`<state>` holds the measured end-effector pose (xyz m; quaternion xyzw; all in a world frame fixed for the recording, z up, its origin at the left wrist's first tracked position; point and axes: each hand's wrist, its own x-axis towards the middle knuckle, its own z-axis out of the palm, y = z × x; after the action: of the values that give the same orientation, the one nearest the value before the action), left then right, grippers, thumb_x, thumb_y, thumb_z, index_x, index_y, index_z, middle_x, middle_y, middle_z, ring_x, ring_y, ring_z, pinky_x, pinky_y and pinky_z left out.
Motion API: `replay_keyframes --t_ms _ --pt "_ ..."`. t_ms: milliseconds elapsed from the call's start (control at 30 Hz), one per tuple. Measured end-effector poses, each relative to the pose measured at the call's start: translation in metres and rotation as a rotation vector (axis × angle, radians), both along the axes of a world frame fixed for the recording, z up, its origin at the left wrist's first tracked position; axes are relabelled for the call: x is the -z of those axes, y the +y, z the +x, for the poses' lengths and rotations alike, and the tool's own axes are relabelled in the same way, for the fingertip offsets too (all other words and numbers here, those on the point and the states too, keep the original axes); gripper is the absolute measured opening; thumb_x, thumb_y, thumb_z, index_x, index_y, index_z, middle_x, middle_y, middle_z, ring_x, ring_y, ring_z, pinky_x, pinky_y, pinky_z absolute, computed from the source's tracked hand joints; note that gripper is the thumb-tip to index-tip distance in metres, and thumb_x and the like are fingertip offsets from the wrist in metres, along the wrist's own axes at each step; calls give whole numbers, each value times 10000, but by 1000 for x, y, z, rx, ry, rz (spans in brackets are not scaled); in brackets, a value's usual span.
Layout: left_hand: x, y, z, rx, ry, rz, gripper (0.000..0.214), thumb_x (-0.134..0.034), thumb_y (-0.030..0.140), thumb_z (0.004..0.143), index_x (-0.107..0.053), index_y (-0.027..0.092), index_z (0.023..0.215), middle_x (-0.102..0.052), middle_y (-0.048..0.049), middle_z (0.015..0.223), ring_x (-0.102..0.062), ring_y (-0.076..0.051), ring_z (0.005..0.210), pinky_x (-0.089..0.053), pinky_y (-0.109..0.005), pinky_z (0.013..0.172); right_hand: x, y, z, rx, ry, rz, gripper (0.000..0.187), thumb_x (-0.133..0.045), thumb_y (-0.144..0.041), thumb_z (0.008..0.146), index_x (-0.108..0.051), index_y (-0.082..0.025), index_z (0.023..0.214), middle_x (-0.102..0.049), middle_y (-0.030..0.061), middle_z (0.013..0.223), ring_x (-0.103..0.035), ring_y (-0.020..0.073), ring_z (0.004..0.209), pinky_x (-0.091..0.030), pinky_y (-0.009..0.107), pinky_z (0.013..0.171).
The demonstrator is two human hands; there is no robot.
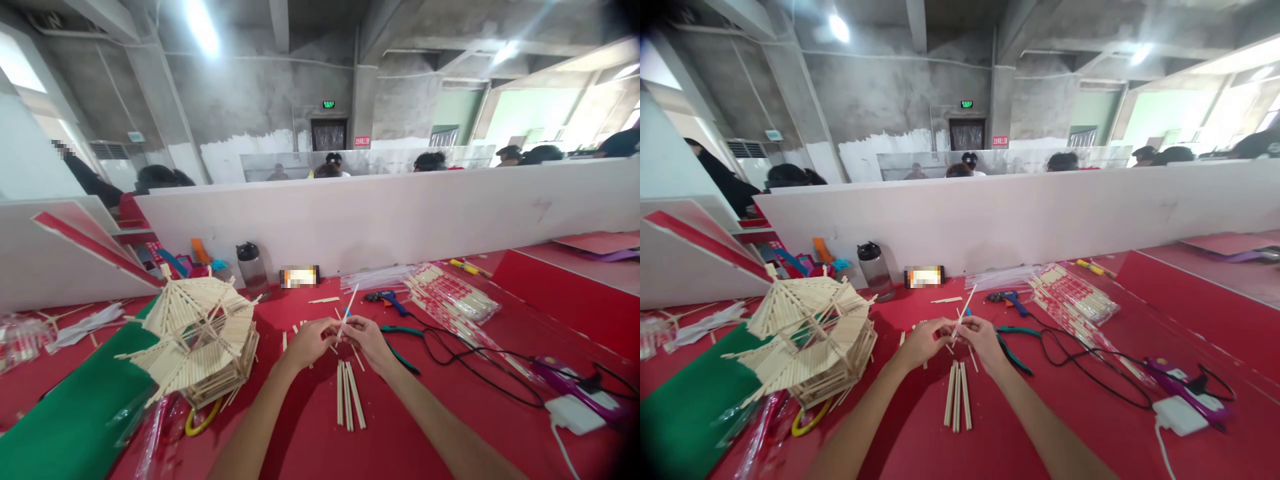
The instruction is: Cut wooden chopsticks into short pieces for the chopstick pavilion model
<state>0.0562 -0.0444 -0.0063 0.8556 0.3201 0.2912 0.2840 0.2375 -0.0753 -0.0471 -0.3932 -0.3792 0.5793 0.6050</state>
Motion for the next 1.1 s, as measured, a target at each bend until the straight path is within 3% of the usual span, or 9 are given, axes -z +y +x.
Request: replay_keyframes --t_ms 367,667,833,967,1100 --pt "-14 -11 0 20 3 -34 293 -614 294 861 -632 252 1150 -725 -13 907 -663 -163 830 -491 -271 807 -15 -6 -6 20 2 -6 425 -885 -412 506 -659 -151 755 -683 10 655 -632 132 566 -543 260 613" --pt "-16 -34 9 -40 -154 -74 277 -609 307 856 -623 208 1114 -708 -35 888 -650 -172 806 -502 -290 788 -29 -15 -2 48 -146 134 363 -847 -424 562 -681 -156 742 -683 24 670 -614 147 579 -518 269 587" --pt "-22 -45 20 -55 -229 -151 378 -626 355 846 -588 208 1193 -710 -49 951 -662 -182 808 -515 -304 779 -37 -20 6 81 -141 131 333 -837 -411 572 -687 -161 733 -669 14 637 -605 144 569 -504 257 577" --pt "-16 -59 18 -86 -321 -243 384 -598 385 864 -565 199 1199 -696 -77 1053 -671 -202 915 -521 -326 829 -36 -23 1 42 -120 109 318 -834 -387 583 -686 -153 739 -667 4 621 -594 124 546 -492 243 572" --pt "-2 -67 12 -200 -425 -360 388 -544 444 892 -544 167 1163 -716 -76 918 -685 -193 802 -533 -311 742 -28 -26 -11 22 -122 78 350 -834 -403 584 -684 -149 772 -677 9 630 -592 124 520 -470 238 524"
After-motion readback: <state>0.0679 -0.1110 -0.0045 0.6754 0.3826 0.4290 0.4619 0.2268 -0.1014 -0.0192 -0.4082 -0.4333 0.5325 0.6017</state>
